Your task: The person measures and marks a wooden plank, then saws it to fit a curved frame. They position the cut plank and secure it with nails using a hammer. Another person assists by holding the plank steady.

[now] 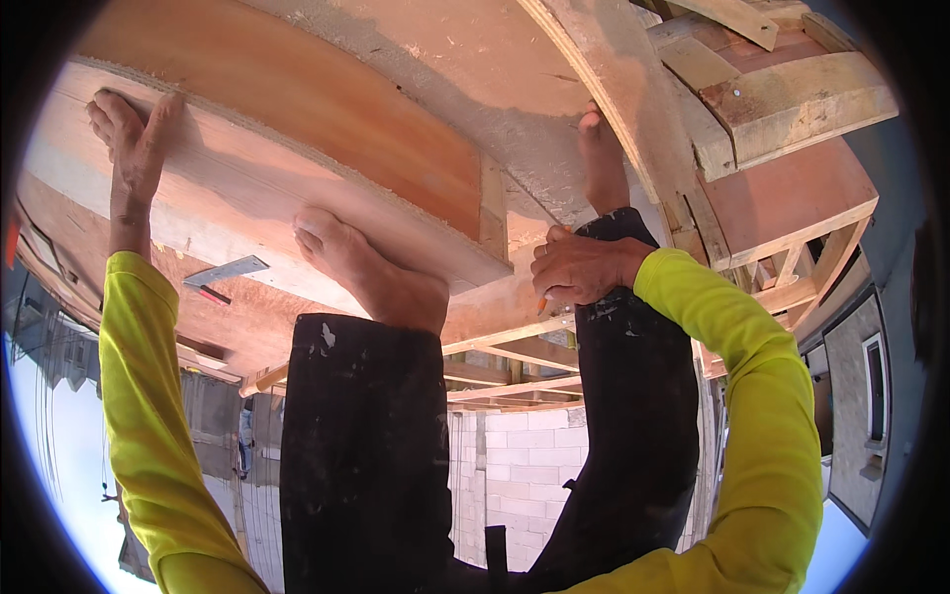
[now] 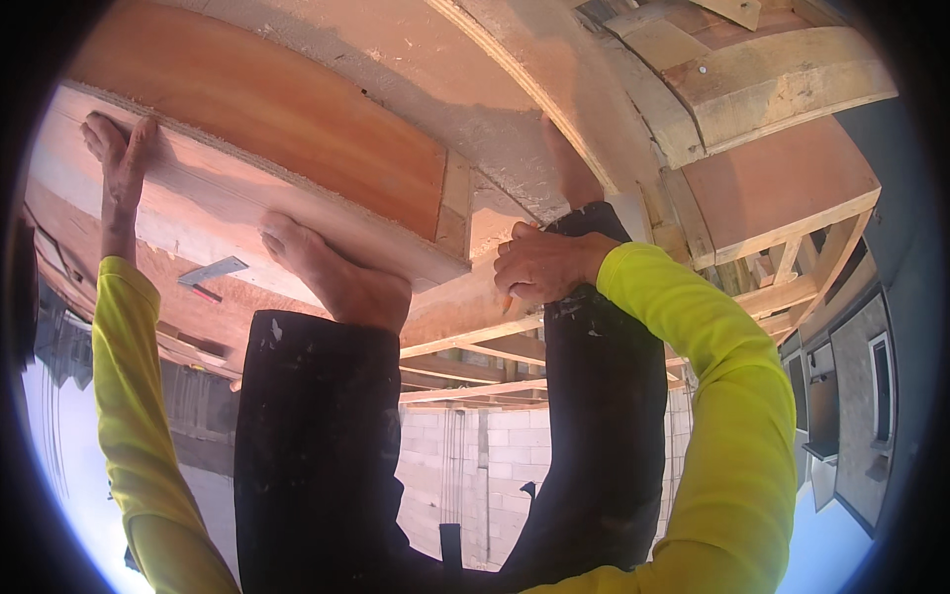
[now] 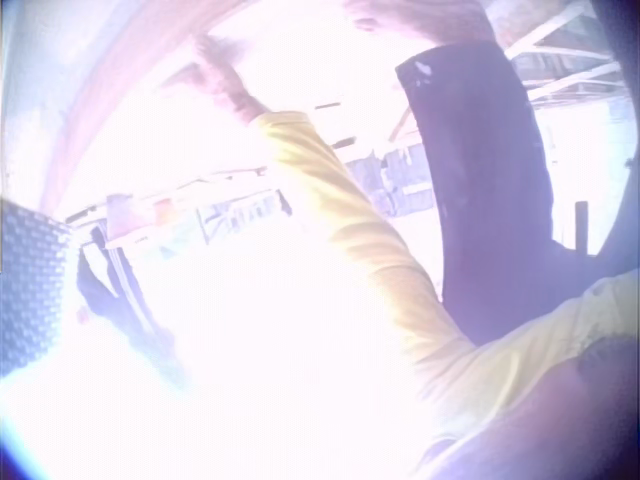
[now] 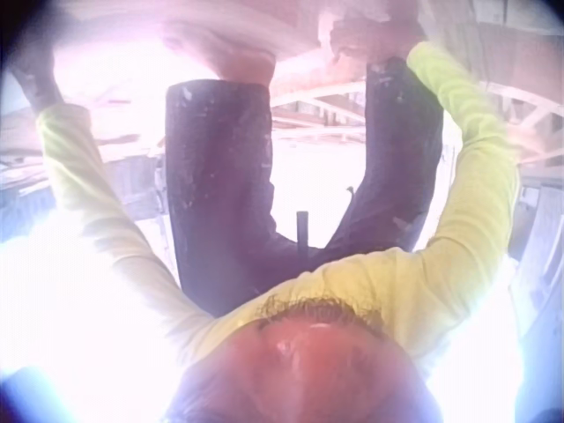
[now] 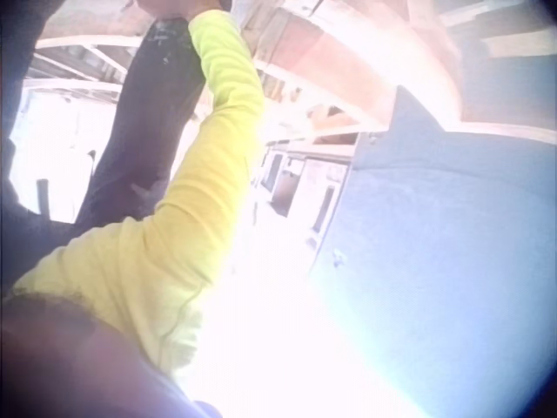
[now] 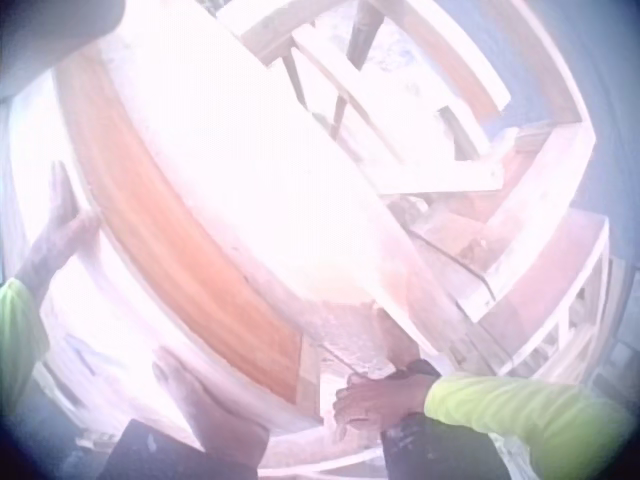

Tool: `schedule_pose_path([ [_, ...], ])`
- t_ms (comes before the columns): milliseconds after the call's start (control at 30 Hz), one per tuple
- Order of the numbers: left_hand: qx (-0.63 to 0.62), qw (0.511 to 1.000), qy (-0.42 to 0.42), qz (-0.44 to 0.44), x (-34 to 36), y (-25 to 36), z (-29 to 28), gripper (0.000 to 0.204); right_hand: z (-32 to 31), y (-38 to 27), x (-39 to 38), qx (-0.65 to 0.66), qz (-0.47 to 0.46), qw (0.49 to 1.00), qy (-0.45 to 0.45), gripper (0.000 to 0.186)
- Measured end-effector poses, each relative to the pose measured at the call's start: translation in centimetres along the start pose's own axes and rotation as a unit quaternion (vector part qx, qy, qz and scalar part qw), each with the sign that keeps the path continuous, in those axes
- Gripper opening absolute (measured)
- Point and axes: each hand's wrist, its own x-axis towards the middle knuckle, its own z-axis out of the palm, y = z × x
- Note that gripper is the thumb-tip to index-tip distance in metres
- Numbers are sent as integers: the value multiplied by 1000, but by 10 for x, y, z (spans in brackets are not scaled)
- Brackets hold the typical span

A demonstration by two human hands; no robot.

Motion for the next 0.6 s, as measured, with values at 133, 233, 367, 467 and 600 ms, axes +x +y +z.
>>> schedule_pose_path([
  [133, -24, 999, -46, -14, 3, -5, -11, 125, -28, -7, 0, 25, 75, 962, 262, 8],
  [233, -3, 999, -27, -27, -6, 8, -6, 130, -53, -4, 38, 46, 67, 946, 313, 9],
  [367, -1, 998, -47, -49, -10, 24, -4, 131, -90, -9, 105, 74, 26, 922, 379, 10],
  [467, 11, 999, -36, -25, -3, 23, -2, 131, -114, -12, 132, 131, -41, 903, 408, 12],
  [600, 13, 998, -47, -38, -5, 21, -11, 130, -87, -20, 73, 10, 35, 961, 274, 7],
])
